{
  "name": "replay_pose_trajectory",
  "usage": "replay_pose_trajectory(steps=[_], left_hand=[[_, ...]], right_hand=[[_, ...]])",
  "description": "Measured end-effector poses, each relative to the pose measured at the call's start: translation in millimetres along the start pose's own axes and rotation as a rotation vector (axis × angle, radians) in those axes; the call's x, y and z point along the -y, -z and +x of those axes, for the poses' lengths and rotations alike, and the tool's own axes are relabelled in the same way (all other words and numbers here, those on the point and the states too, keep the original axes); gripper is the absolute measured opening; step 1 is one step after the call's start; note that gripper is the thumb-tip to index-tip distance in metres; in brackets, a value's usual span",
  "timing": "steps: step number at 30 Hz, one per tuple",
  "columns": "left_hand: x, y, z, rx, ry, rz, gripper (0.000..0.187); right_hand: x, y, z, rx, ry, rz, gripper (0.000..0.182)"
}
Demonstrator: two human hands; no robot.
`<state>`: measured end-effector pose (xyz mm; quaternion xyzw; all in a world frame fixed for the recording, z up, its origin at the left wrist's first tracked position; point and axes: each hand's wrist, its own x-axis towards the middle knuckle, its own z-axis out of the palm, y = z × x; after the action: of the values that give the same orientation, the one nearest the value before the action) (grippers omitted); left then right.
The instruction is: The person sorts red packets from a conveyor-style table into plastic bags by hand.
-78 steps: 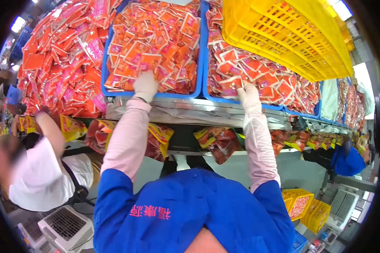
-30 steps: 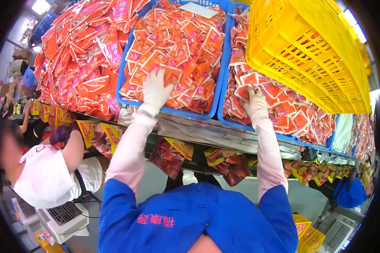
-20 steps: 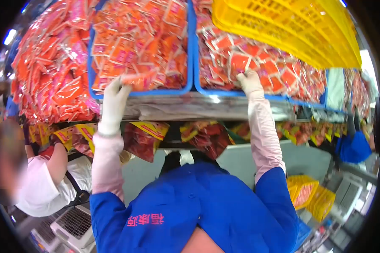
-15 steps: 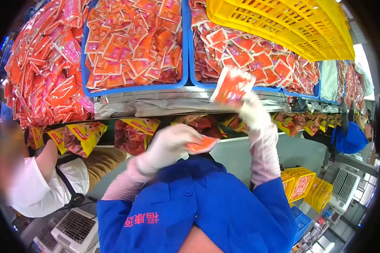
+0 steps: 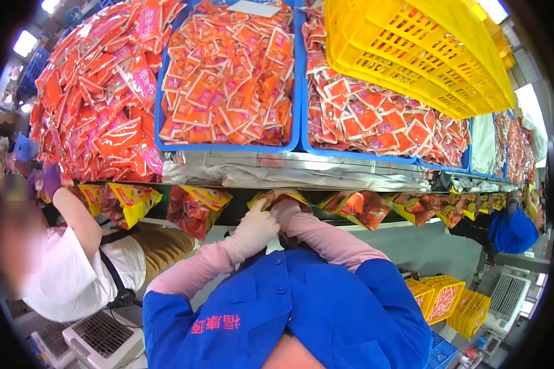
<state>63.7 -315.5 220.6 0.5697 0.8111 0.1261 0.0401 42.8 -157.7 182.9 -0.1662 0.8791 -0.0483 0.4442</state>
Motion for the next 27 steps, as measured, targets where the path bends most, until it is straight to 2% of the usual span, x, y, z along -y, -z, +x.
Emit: replay_pose_trajectory(steps=[2,3,4,5,6,7,8,9,10,11,12,14,15,16,17,18,19,20,21,22,23,24,25,26,27], left_hand=[[10,30,4,-0.072,0.092,-0.255,0.004],[22,40,9,-0.256,0.161,-0.426,0.011],[33,68,22,-0.435,0.202,-0.258,0.014],[53,81,35,-0.555,0.277,-0.213,0.009],[77,81,45,-0.586,0.416,-0.108,0.011],[111,65,55,-0.598,0.568,-0.044,0.018],[156,30,72,-0.518,0.739,0.106,0.025],[191,3,89,-0.44,0.9,0.254,0.032],[203,-1,99,-0.348,0.999,0.159,0.037],[209,-2,104,-0.255,1.093,0.061,0.041],[214,-1,98,-0.25,1.099,0.065,0.041],[221,-3,70,-0.393,1.073,-0.307,0.04],[203,16,59,-0.405,1.024,-0.348,0.035],[184,30,53,-0.514,0.902,-0.584,0.032],[155,41,44,-0.608,0.777,-0.831,0.03],[115,67,45,-0.513,0.708,-1.015,0.028],[77,88,51,-0.426,0.625,-1.189,0.028],[49,87,50,-0.337,0.584,-1.115,0.024],[27,82,52,-0.285,0.422,-1.016,0.023],[1,66,58,-0.304,0.368,-1.081,0.021],[-14,46,64,-0.311,0.286,-1.031,0.02],[-24,21,66,-0.175,0.295,-0.876,0.016],[-24,6,73,-0.122,0.233,-0.593,0.014],[-21,-1,76,-0.067,0.172,-0.31,0.013],[-17,-3,73,-0.07,0.174,-0.31,0.013]], right_hand=[[11,51,-61,-0.025,0.199,0.087,0.029],[-5,41,-60,-0.078,0.195,0.187,0.029],[-23,31,-59,-0.134,0.196,0.283,0.029],[-39,58,-91,-0.254,0.303,0.484,0.028],[-56,94,-119,-0.297,0.182,0.524,0.026],[-92,94,-108,-0.567,0.044,0.401,0.03],[-172,109,-76,-0.796,-0.28,0.394,0.029],[-204,104,-54,-0.811,-0.365,0.463,0.039],[-222,95,-30,-0.792,-0.405,0.379,0.044],[-239,80,17,-0.683,-0.635,0.124,0.041],[-246,87,22,-0.681,-0.627,0.127,0.041],[-250,83,21,-0.601,-0.514,0.076,0.034],[-234,92,-18,-0.723,-0.441,0.317,0.031],[-237,80,-23,-0.907,-0.451,0.317,0.033],[-234,69,-37,-0.939,-0.4,0.571,0.03],[-229,70,-59,-0.973,-0.347,0.815,0.028],[-204,78,-90,-0.957,-0.14,1.109,0.024],[-170,80,-121,-0.922,0.082,1.396,0.023],[-151,75,-141,-0.867,0.173,1.42,0.021],[-135,70,-157,-0.812,0.267,1.441,0.019],[-118,69,-168,-0.711,0.277,1.398,0.017],[-104,65,-176,-0.611,0.287,1.353,0.015],[-97,47,-173,-0.616,0.342,1.366,0.016],[-84,44,-174,-0.513,0.149,1.224,0.02],[-77,30,-169,-0.516,0.141,1.051,0.024]])
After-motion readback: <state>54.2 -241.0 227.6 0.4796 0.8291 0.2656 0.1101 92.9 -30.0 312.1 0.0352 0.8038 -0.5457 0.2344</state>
